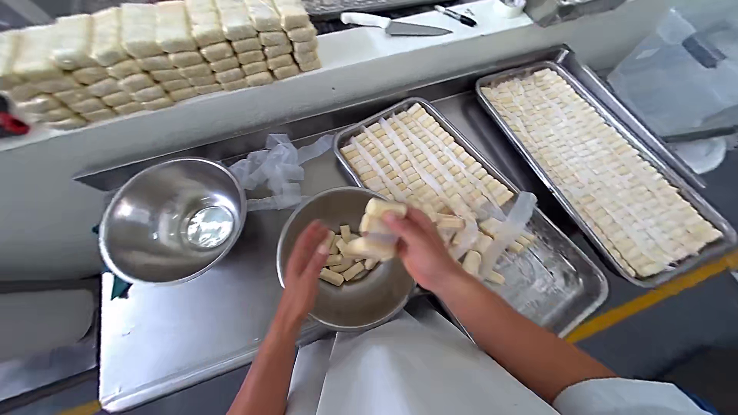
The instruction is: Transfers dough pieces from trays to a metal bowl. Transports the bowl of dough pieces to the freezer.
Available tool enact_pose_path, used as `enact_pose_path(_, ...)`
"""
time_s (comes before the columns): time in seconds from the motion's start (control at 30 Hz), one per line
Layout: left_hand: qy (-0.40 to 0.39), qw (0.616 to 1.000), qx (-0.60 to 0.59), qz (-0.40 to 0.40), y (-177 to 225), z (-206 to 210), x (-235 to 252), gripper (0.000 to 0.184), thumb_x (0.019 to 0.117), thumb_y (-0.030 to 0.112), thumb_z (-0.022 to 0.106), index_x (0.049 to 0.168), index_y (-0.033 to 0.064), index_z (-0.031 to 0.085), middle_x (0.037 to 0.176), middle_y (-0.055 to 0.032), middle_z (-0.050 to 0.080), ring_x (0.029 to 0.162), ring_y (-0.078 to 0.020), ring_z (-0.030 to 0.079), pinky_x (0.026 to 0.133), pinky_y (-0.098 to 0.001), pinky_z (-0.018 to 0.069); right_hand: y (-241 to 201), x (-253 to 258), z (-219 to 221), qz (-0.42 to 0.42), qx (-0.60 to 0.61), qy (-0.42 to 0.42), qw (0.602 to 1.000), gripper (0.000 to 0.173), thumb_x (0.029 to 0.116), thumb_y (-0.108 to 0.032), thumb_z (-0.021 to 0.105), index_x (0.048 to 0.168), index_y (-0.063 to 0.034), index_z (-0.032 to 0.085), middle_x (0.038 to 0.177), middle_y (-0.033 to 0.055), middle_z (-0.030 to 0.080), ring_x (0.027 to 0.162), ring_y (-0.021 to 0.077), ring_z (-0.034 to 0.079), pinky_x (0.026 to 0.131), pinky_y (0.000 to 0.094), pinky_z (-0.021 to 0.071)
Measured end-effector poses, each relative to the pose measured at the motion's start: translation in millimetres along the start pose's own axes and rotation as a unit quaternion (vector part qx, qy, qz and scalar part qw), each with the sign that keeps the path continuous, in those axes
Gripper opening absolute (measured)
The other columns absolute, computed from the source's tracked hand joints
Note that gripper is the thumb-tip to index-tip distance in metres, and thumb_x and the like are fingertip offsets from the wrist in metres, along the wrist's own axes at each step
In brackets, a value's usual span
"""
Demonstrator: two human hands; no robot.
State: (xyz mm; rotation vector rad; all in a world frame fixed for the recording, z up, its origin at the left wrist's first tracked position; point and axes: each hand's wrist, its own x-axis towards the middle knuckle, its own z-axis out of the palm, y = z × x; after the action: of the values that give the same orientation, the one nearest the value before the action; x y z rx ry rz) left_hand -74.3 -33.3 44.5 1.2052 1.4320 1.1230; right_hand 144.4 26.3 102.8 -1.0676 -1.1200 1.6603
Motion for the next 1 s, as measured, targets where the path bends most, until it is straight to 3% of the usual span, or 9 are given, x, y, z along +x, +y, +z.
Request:
enact_pose_path(0.1, -0.009, 0.998, -0.055, -0.037, 2, 15, -5, 0.041, 0.0967, 0.025, 0.068, 0.133, 0.0051, 0.062, 0.116, -0.0076, 0.071, 0.103, -0.0156, 0.069, 0.091, -0.0383, 0.0586, 33, 5, 20, 0.007, -0.152, -0.080, 0.985, 0.033, 0.1017, -0.024, 0.063, 0.130, -0.0060, 0.061, 0.108, 0.0088, 0.070, 0.091, 0.0157, 0.069, 0.080, 0.0347, 0.0601)
enact_pose_path(0.17, 0.006, 0.999, -0.007, -0.048, -8, 13, -9, 0.032, 0.0940, 0.022, 0.074, 0.119, 0.0037, 0.069, 0.110, -0.0081, 0.071, 0.100, -0.0170, 0.069, 0.091, -0.0406, 0.0586, 38, 12, 15, -0.012, -0.261, -0.128, 0.957, 0.034, 0.0978, -0.020, 0.069, 0.129, -0.0066, 0.063, 0.109, 0.0091, 0.071, 0.090, 0.0168, 0.070, 0.080, 0.0362, 0.0611)
enact_pose_path(0.3, 0.012, 0.984, 0.179, 0.011, -14, 7, -17, 0.034, 0.0915, 0.033, 0.077, 0.112, 0.0061, 0.074, 0.118, -0.0109, 0.069, 0.118, -0.0273, 0.061, 0.104, -0.0527, 0.0471, 35, 21, 2, 0.021, -0.382, -0.207, 0.900, 0.037, 0.0968, -0.015, 0.071, 0.132, -0.0052, 0.064, 0.122, 0.0117, 0.068, 0.105, 0.0202, 0.069, 0.094, 0.0405, 0.0583)
enact_pose_path(0.4, 0.018, 0.966, 0.254, 0.043, -17, 3, -17, 0.033, 0.0942, 0.038, 0.071, 0.112, 0.0111, 0.075, 0.130, -0.0067, 0.067, 0.141, -0.0304, 0.046, 0.121, -0.0630, 0.0228, 39, 23, -1, 0.012, -0.407, -0.199, 0.891, 0.033, 0.0938, -0.016, 0.075, 0.124, -0.0043, 0.068, 0.116, 0.0111, 0.066, 0.098, 0.0194, 0.067, 0.088, 0.0380, 0.0580)
enact_pose_path(0.5, -0.035, 0.980, 0.197, 0.023, -12, -1, -16, 0.041, 0.0978, 0.037, 0.065, 0.130, 0.0115, 0.068, 0.147, -0.0028, 0.057, 0.152, -0.0255, 0.032, 0.126, -0.0586, 0.0119, 39, 21, 1, 0.053, -0.334, -0.202, 0.919, 0.034, 0.0943, -0.013, 0.074, 0.126, -0.0035, 0.066, 0.110, 0.0095, 0.072, 0.096, 0.0156, 0.071, 0.088, 0.0340, 0.0592)
enact_pose_path(0.7, -0.034, 0.992, 0.120, -0.013, -8, 11, -12, 0.035, 0.1007, 0.027, 0.066, 0.131, 0.0093, 0.067, 0.120, -0.0067, 0.071, 0.112, -0.0159, 0.067, 0.101, -0.0433, 0.0533, 50, 19, 6, 0.003, -0.374, -0.191, 0.908, 0.031, 0.0979, -0.017, 0.071, 0.127, -0.0056, 0.066, 0.110, 0.0085, 0.073, 0.097, 0.0147, 0.072, 0.090, 0.0351, 0.0599)
enact_pose_path(0.83, 0.038, 0.985, 0.170, -0.006, -5, 17, -9, 0.028, 0.0989, 0.028, 0.068, 0.118, 0.0090, 0.072, 0.107, -0.0052, 0.074, 0.100, -0.0172, 0.070, 0.091, -0.0469, 0.0560, 58, 11, 12, -0.056, -0.439, -0.123, 0.888, 0.033, 0.0989, -0.024, 0.070, 0.123, -0.0029, 0.066, 0.106, 0.0119, 0.071, 0.094, 0.0209, 0.071, 0.088, 0.0420, 0.0594)
enact_pose_path(0.93, 0.052, 0.991, 0.123, -0.009, -4, 15, -5, 0.017, 0.1006, 0.020, 0.065, 0.108, 0.0055, 0.070, 0.096, -0.0049, 0.072, 0.090, -0.0141, 0.069, 0.083, -0.0379, 0.0568, 54, 12, 7, -0.005, -0.367, -0.119, 0.922, 0.033, 0.0985, -0.022, 0.070, 0.124, -0.0029, 0.065, 0.103, 0.0098, 0.072, 0.089, 0.0173, 0.071, 0.084, 0.0375, 0.0605)
enact_pose_path(1.0, 0.019, 0.998, 0.064, -0.006, -6, 12, -4, 0.025, 0.1015, 0.016, 0.062, 0.123, 0.0035, 0.065, 0.106, -0.0073, 0.072, 0.098, -0.0148, 0.069, 0.088, -0.0356, 0.0572, 50, 13, 4, 0.021, -0.327, -0.130, 0.936, 0.033, 0.0979, -0.021, 0.071, 0.125, -0.0033, 0.065, 0.103, 0.0092, 0.072, 0.089, 0.0155, 0.071, 0.083, 0.0345, 0.0605)
